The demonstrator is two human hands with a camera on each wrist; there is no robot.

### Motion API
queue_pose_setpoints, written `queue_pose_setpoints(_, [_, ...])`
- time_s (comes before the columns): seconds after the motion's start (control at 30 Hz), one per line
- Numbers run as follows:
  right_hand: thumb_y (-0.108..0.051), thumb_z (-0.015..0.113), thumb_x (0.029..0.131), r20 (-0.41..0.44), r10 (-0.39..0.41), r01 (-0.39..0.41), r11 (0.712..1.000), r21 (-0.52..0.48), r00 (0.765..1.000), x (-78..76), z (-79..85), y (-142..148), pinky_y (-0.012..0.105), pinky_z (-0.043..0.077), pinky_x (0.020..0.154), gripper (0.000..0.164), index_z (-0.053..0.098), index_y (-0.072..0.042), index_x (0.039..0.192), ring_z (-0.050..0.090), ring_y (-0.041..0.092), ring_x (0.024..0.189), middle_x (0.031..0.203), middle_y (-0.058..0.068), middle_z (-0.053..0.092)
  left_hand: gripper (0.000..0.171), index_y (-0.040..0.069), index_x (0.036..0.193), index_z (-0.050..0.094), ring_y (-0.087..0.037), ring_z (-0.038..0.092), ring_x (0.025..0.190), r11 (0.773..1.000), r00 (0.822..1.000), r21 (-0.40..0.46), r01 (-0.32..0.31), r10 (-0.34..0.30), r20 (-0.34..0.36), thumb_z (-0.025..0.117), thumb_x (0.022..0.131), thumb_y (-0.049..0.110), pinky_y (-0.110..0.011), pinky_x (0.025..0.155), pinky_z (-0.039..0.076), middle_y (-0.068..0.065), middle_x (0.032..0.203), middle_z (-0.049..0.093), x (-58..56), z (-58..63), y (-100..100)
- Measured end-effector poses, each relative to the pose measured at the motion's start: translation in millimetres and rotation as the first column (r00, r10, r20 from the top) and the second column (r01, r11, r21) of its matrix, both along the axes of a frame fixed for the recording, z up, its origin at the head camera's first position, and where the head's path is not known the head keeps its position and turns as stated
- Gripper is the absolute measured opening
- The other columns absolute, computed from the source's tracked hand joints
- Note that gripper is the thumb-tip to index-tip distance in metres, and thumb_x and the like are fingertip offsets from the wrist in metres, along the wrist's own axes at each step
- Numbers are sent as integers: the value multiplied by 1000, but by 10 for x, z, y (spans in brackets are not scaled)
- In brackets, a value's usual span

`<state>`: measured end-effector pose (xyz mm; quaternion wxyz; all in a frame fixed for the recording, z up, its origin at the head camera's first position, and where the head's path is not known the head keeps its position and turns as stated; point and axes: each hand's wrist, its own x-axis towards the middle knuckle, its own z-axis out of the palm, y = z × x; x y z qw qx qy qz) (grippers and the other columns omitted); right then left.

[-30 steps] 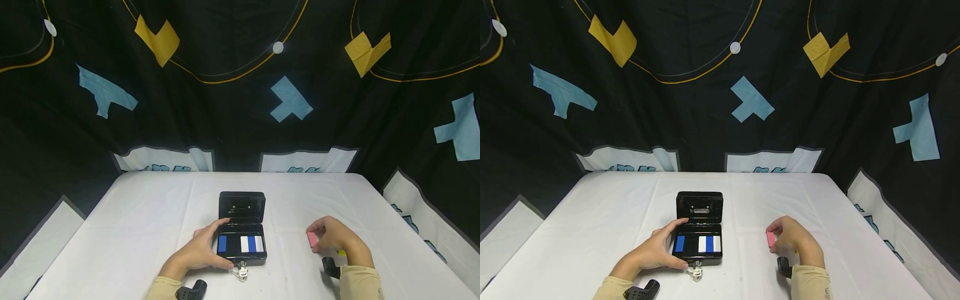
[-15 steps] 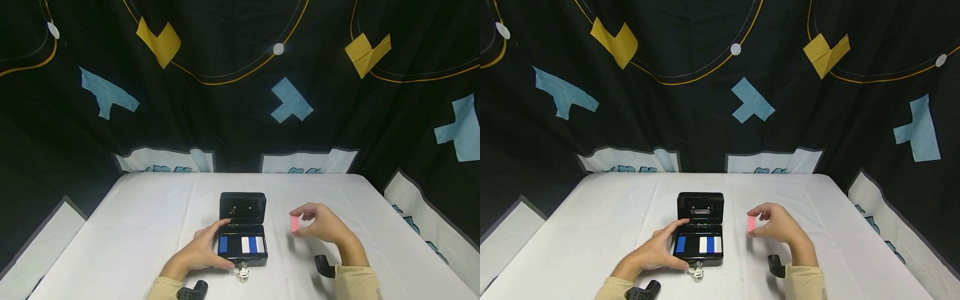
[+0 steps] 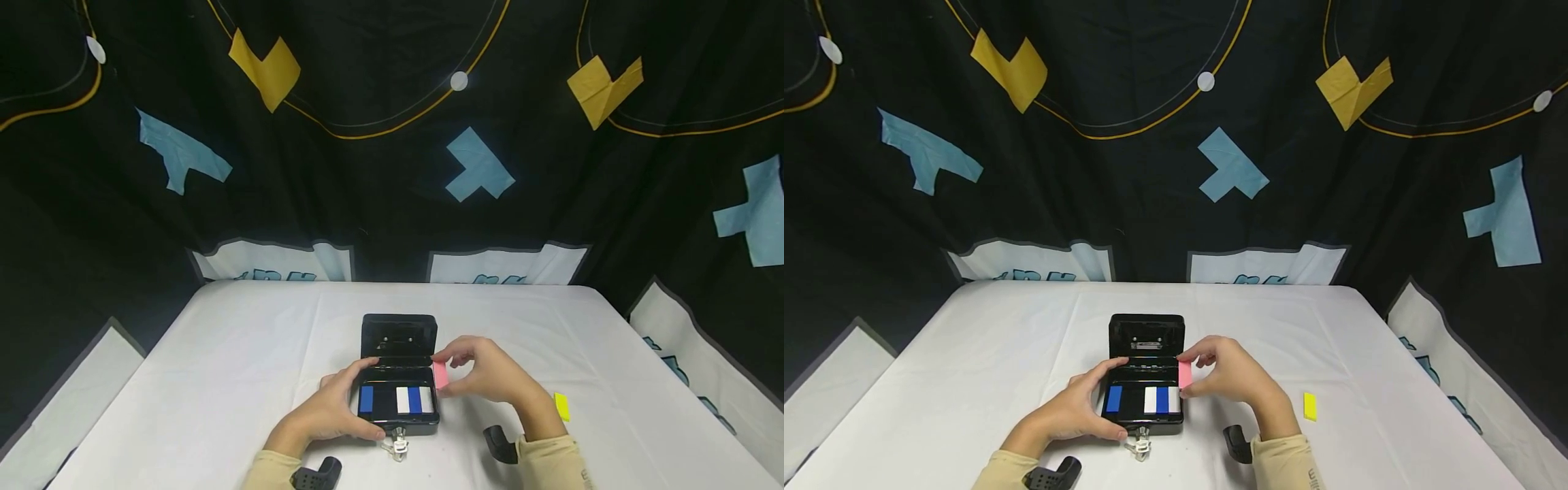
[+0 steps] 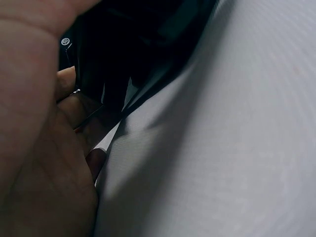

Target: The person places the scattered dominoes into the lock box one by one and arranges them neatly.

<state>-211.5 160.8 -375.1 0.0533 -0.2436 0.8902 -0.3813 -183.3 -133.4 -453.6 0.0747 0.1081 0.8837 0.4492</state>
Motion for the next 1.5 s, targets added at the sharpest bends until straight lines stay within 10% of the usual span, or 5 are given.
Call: queue_pose_setpoints(1.5, [-24,92,73,-163,74,-38,976,216,984,145,-466,-868,40,51,95,39,80,-14,109,58,14,104,103,-8,67,115,34,152,40,-38,32,132,999,999,5,39,-39,1,97,52,48,-75,98,34,-6,149,47,9,31,-32])
